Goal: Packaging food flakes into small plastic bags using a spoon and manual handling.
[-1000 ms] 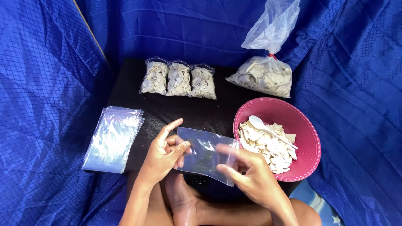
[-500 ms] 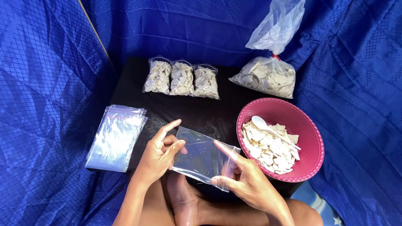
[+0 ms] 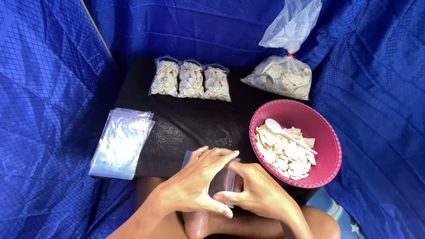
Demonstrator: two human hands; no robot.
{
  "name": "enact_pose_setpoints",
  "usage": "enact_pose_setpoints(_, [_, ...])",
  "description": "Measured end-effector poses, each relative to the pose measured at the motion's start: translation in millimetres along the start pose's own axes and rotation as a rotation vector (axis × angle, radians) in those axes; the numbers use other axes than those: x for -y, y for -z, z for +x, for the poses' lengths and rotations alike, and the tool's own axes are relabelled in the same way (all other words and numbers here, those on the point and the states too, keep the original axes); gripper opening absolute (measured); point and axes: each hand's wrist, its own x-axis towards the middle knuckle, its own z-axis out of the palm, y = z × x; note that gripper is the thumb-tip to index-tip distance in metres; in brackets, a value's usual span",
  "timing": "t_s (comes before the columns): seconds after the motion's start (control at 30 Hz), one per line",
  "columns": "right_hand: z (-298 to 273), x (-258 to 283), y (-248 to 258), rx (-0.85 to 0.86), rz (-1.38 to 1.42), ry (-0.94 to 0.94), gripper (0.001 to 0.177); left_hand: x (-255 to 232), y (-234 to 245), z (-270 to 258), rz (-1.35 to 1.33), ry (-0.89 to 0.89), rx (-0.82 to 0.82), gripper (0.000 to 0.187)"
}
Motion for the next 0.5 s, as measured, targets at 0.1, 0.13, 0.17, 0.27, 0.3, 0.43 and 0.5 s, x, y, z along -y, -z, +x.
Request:
enact_pose_setpoints(0.1, [-2, -1, 2, -0.004, -0.005, -0.031, 0.027, -1, 2, 3, -0.048, 0.006, -0.036, 0.095])
enact_pose_setpoints(0.13, [-4, -4, 3, -0.007, -0.004, -0.035, 0.027, -1, 2, 3, -0.051, 0.004, -0.032, 0.095])
enact_pose_setpoints(0.17, [-4, -6, 4, -0.027, 0.025, 0.025, 0.019, 0, 3, 2, -0.066, 0.008, -0.06, 0.091])
enact_pose_setpoints(0.27, [-8, -8, 6, -0.042, 0.101, 0.109, 0.02, 1, 5, -1, -0.121, 0.062, -0.117, 0.087])
enact_pose_setpoints(0.3, [-8, -8, 7, -0.041, 0.149, 0.136, 0.027, 2, 7, -2, -0.155, 0.107, -0.146, 0.089])
enact_pose_setpoints(0.43, [-11, -10, 9, -0.002, 0.196, 0.224, 0.03, -3, 14, -3, -0.232, 0.204, -0.129, 0.089])
enact_pose_setpoints(0.5, [-12, -3, 12, -0.11, 0.055, 0.355, 0.019, -8, 16, -3, -0.247, 0.106, -0.127, 0.045])
